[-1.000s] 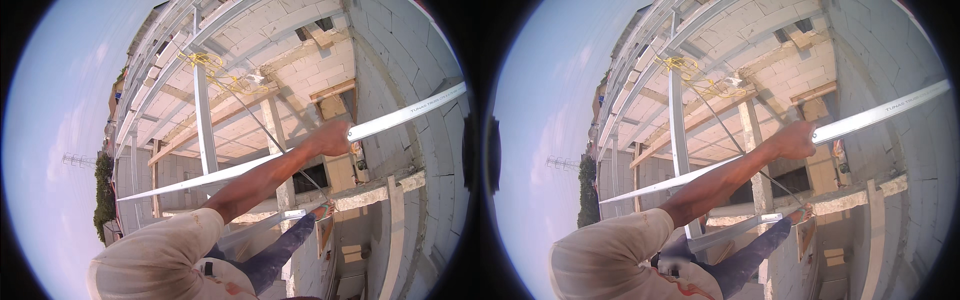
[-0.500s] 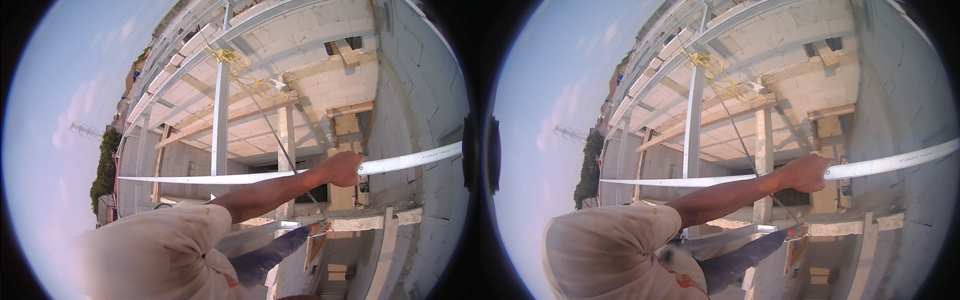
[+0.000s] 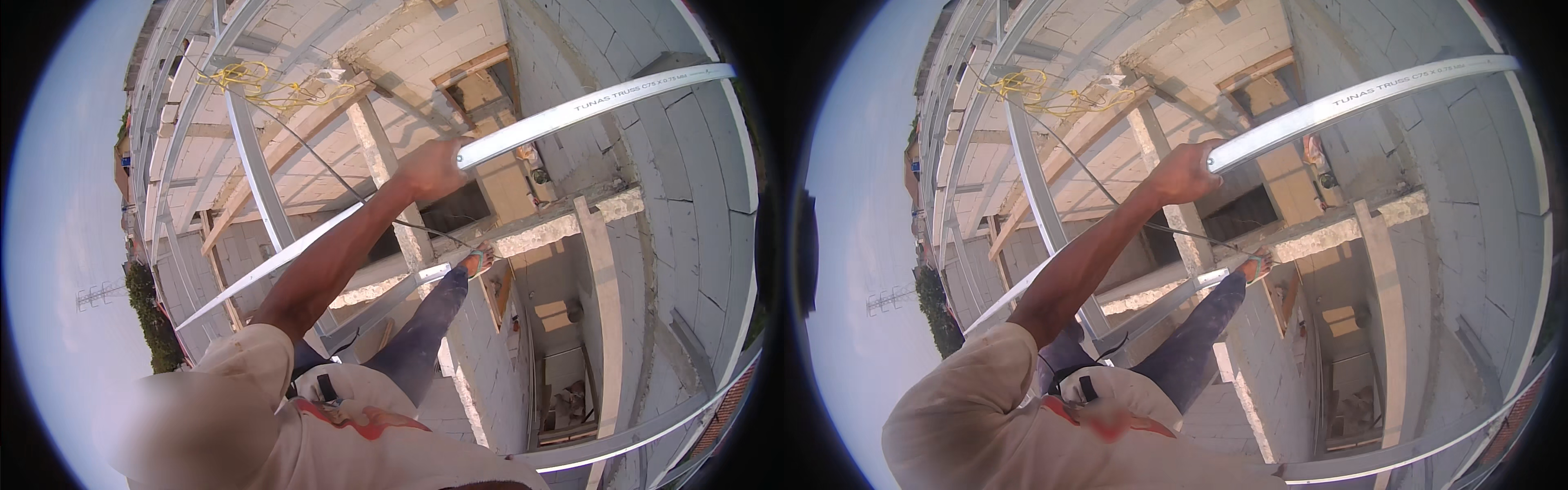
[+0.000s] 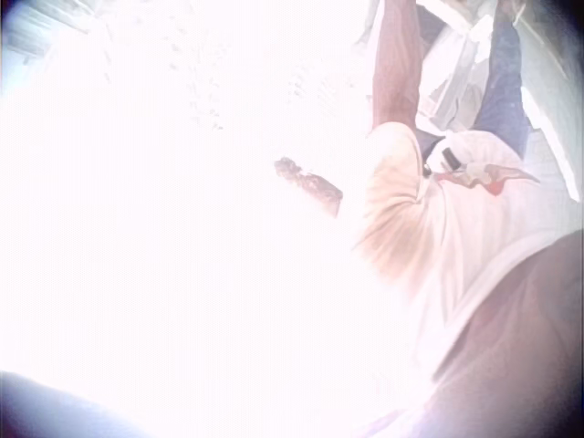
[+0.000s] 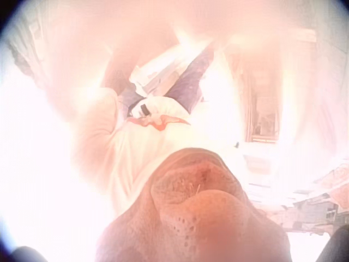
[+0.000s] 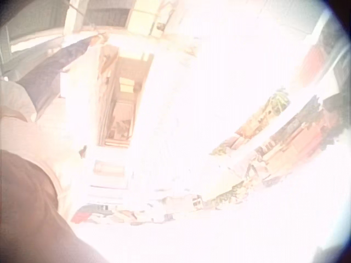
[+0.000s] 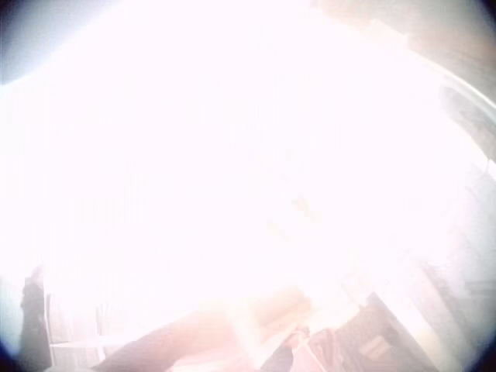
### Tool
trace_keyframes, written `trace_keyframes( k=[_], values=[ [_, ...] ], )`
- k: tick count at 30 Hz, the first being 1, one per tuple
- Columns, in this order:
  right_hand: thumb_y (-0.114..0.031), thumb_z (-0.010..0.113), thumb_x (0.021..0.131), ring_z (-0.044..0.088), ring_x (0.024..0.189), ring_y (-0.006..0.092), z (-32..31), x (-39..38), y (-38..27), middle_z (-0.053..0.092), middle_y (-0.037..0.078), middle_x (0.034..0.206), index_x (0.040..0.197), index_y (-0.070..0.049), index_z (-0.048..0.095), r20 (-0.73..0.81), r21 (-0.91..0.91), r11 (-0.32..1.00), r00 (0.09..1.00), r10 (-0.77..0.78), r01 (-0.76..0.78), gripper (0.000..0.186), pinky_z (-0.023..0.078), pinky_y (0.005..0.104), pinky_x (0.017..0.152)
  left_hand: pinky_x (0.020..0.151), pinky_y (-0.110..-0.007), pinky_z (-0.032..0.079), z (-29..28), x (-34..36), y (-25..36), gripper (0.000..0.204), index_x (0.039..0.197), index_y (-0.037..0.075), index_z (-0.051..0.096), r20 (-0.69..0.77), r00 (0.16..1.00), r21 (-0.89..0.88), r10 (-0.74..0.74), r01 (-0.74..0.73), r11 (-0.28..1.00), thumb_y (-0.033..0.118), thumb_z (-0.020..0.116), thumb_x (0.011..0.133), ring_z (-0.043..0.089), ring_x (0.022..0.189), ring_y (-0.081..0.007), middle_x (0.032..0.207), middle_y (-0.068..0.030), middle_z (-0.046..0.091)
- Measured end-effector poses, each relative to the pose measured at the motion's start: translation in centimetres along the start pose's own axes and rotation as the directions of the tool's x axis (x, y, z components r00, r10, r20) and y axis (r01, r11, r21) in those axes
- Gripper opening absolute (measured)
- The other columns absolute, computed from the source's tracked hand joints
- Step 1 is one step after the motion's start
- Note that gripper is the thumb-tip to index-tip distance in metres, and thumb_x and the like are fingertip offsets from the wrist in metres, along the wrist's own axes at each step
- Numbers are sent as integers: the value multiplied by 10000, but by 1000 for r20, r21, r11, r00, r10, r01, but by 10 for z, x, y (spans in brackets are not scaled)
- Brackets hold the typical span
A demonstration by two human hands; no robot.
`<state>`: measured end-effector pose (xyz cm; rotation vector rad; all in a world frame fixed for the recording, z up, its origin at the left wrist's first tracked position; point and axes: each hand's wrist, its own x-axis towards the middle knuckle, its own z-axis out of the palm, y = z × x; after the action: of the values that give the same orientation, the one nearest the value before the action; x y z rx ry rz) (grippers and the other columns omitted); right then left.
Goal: The person places white rectangular tiles onto a metal framework, then scoops mortar from a bucket with a trowel and applies it between the tiles to secure them. The person works on a narrow elevated beam, handling tiles and mortar repeatedly.
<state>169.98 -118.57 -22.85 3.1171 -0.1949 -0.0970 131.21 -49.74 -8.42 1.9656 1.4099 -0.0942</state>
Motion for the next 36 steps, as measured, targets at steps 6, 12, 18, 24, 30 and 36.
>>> trace_keyframes(
  k=[6,12,18,24,30,36],
  values=[
    [-697,772,824,673,1056,398,-37,37,75,703,250,1076,1157,131,654,-64,80,981,981,181,-175,900,548,470,907,967,-418,544,8,9,5,653,1405,25,603,-67,997,27,-26,28,999,195,709,783,714,1062,-389,1147,-274,729],
    [-677,880,707,687,974,395,-40,73,70,730,272,1025,1038,127,708,119,164,980,989,91,-110,887,534,493,932,898,-385,547,12,7,5,557,1307,-23,651,-143,990,27,-7,11,1000,139,765,786,721,958,-295,1055,-209,753],
    [-557,888,770,709,1038,412,-59,59,39,735,255,1092,1164,96,663,53,17,996,995,84,-85,796,550,503,932,841,-333,534,6,10,3,419,1203,-31,697,-100,988,24,-114,117,993,87,752,805,668,879,-185,985,-87,735],
    [-595,910,719,696,1134,408,-59,62,41,732,237,1193,1284,50,651,109,134,973,978,176,-190,896,536,510,992,878,-331,527,3,17,-16,383,1197,-17,709,-66,991,-9,-118,118,993,70,714,824,677,910,-196,1016,-69,748],
    [-544,915,733,728,1050,426,-50,66,48,745,252,1128,1200,50,666,86,145,972,981,175,-186,795,563,506,925,867,-325,530,-4,28,-37,363,1175,-16,709,-43,997,13,-61,61,998,64,715,822,686,902,-193,1025,-65,753],
    [-528,891,766,727,1042,437,-58,64,42,738,272,1122,1210,71,645,114,146,962,970,215,-230,785,572,499,897,866,-333,539,-2,31,-32,356,1165,-6,708,-20,1000,30,-12,13,999,45,707,813,700,912,-189,1031,-67,758]
  ],
)
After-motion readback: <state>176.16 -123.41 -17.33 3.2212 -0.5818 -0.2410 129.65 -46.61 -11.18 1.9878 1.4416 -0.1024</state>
